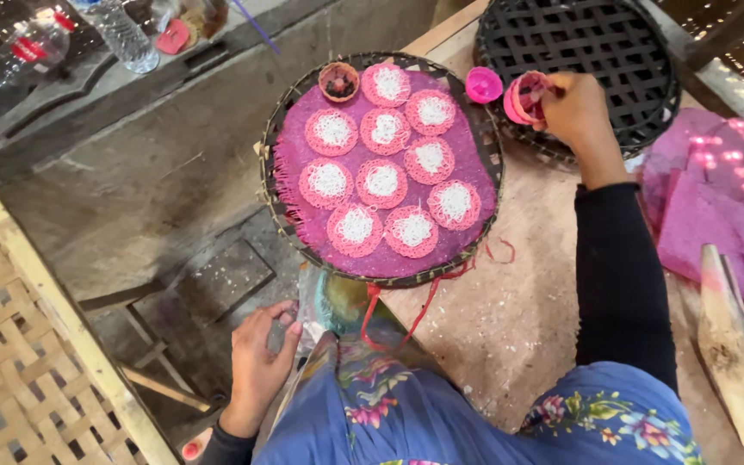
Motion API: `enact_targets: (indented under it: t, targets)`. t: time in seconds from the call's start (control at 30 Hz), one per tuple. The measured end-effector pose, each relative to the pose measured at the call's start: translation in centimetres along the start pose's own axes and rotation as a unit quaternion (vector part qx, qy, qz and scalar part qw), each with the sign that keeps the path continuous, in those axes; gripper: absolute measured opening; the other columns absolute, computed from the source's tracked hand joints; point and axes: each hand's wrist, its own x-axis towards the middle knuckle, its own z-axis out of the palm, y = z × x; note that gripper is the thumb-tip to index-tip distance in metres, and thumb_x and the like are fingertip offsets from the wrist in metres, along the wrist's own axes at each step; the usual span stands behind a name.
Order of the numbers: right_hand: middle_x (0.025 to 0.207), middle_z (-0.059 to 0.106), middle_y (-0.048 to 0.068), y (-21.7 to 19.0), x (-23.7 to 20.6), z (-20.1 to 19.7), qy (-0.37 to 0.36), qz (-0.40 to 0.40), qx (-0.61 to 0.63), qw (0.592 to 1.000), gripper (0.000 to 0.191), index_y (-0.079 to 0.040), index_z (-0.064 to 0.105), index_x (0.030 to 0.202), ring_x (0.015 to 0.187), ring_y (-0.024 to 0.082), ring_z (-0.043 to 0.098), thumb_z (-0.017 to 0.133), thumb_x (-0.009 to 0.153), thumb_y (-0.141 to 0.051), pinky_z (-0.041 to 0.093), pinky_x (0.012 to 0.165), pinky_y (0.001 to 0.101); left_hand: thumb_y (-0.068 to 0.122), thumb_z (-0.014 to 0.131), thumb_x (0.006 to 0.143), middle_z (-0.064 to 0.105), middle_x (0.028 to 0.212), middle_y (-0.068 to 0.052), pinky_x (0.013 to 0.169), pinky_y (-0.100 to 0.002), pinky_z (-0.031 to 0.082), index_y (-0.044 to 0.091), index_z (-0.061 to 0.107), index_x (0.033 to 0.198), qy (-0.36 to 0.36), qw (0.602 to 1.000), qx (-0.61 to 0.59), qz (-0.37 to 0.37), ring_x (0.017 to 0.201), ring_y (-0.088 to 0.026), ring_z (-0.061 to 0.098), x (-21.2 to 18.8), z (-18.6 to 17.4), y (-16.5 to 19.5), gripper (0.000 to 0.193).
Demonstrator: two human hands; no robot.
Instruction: The person applies a pink paste onto circular bases using wooden tools and by hand, then organizes the finished items onto trays.
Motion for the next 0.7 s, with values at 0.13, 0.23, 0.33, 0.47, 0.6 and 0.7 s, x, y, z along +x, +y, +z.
enact_targets:
  t: [0.13, 0.23, 0.33, 0.47, 0.6, 0.7]
  targets:
    - [0.095, 0.075, 0.014, -1.0, -5.1, -1.2, -0.041, -0.142, -0.081, 0.986, 0.025, -0.001, 0.074, 0.121, 0.074, 0.019, 0.071, 0.061, 0.099, -0.002, 0.056, 0.065, 0.0340, 0.014, 0.076, 0.083, 0.067, 0.085, -0.006, 0.077, -0.039, 0.047, 0.007, 0.071, 0.111, -0.011, 1.000, 0.020, -0.001, 0.083, -0.027, 0.064, 0.0, 0.3, 0.0, 0.030]
    - [0.107, 0.072, 0.014, -1.8, -11.4, 0.7, -0.131, -0.183, -0.049, 0.973, 0.032, -0.008, 0.070, 0.123, 0.082, 0.020, 0.071, 0.063, 0.091, -0.004, 0.059, 0.065, 0.0333, 0.015, 0.076, 0.084, 0.066, 0.086, -0.006, 0.079, -0.038, 0.047, 0.008, 0.070, 0.113, -0.024, 1.000, 0.005, -0.013, 0.084, -0.026, 0.064, -0.2, 0.2, -0.3, 0.029]
    - [0.095, 0.075, 0.012, -2.9, -16.1, 3.1, -0.174, -0.095, -0.125, 0.972, 0.022, -0.014, 0.076, 0.112, 0.072, 0.026, 0.073, 0.067, 0.093, -0.015, 0.058, 0.064, 0.0372, 0.015, 0.075, 0.085, 0.066, 0.088, -0.006, 0.079, -0.037, 0.047, 0.008, 0.069, 0.114, -0.021, 1.000, 0.000, -0.008, 0.085, -0.026, 0.064, -0.4, 0.0, -0.7, 0.030]
    - [0.089, 0.074, 0.015, -4.2, -17.9, 4.5, -0.154, -0.090, -0.201, 0.963, 0.021, -0.012, 0.075, 0.109, 0.076, 0.032, 0.072, 0.072, 0.092, -0.023, 0.054, 0.067, 0.0410, 0.016, 0.075, 0.085, 0.066, 0.087, -0.005, 0.080, -0.038, 0.047, 0.008, 0.069, 0.113, -0.031, 0.999, 0.006, -0.014, 0.085, -0.026, 0.064, -0.5, -0.1, -0.8, 0.030]
    - [0.089, 0.075, 0.015, -5.0, -17.0, 3.8, -0.188, -0.038, -0.177, 0.965, 0.023, -0.011, 0.075, 0.111, 0.075, 0.031, 0.072, 0.072, 0.091, -0.022, 0.055, 0.068, 0.0397, 0.017, 0.076, 0.084, 0.067, 0.088, -0.005, 0.081, -0.039, 0.045, 0.009, 0.069, 0.113, -0.019, 1.000, 0.012, -0.021, 0.087, -0.026, 0.065, -0.8, -0.4, -0.9, 0.031]
    - [0.102, 0.074, 0.013, -6.0, -15.6, 3.3, -0.201, -0.037, -0.143, 0.968, 0.023, -0.009, 0.074, 0.110, 0.072, 0.029, 0.072, 0.073, 0.090, -0.021, 0.056, 0.067, 0.0377, 0.019, 0.075, 0.084, 0.068, 0.089, -0.005, 0.082, -0.039, 0.046, 0.010, 0.070, 0.114, -0.005, 0.999, 0.022, -0.029, 0.088, -0.027, 0.066, -0.9, -0.8, -0.9, 0.032]
